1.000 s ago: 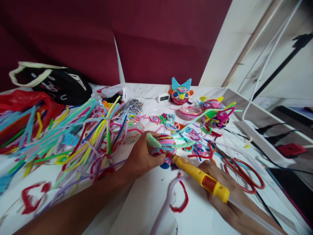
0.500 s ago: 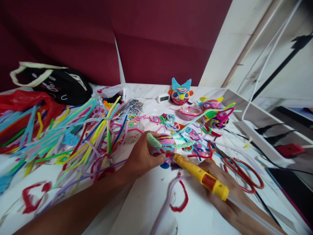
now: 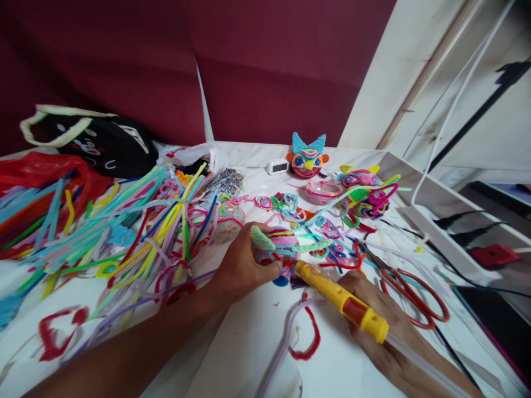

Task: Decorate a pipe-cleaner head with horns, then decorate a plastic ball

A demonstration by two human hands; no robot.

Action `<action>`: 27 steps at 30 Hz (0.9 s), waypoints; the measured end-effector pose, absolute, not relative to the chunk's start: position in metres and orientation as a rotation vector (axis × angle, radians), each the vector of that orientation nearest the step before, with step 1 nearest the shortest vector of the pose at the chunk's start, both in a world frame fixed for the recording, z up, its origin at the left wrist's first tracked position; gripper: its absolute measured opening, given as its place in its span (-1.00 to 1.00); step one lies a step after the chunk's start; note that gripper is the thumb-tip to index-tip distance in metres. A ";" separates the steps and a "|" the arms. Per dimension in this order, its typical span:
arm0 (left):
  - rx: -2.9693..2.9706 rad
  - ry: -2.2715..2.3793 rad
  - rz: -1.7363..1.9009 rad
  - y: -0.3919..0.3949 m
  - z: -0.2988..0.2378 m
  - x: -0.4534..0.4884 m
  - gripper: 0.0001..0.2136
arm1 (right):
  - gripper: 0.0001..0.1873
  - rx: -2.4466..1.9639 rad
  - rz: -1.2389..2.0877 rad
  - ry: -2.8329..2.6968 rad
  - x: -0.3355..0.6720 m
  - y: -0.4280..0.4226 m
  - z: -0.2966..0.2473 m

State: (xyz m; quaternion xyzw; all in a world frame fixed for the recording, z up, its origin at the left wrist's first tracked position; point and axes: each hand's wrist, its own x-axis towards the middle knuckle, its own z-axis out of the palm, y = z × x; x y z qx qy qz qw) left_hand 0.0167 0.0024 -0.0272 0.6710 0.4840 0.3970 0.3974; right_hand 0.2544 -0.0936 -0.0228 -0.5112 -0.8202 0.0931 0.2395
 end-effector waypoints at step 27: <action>1.727 1.208 1.036 0.004 -0.033 0.017 -0.52 | -0.69 -1.545 0.174 -2.286 0.257 -0.100 -0.024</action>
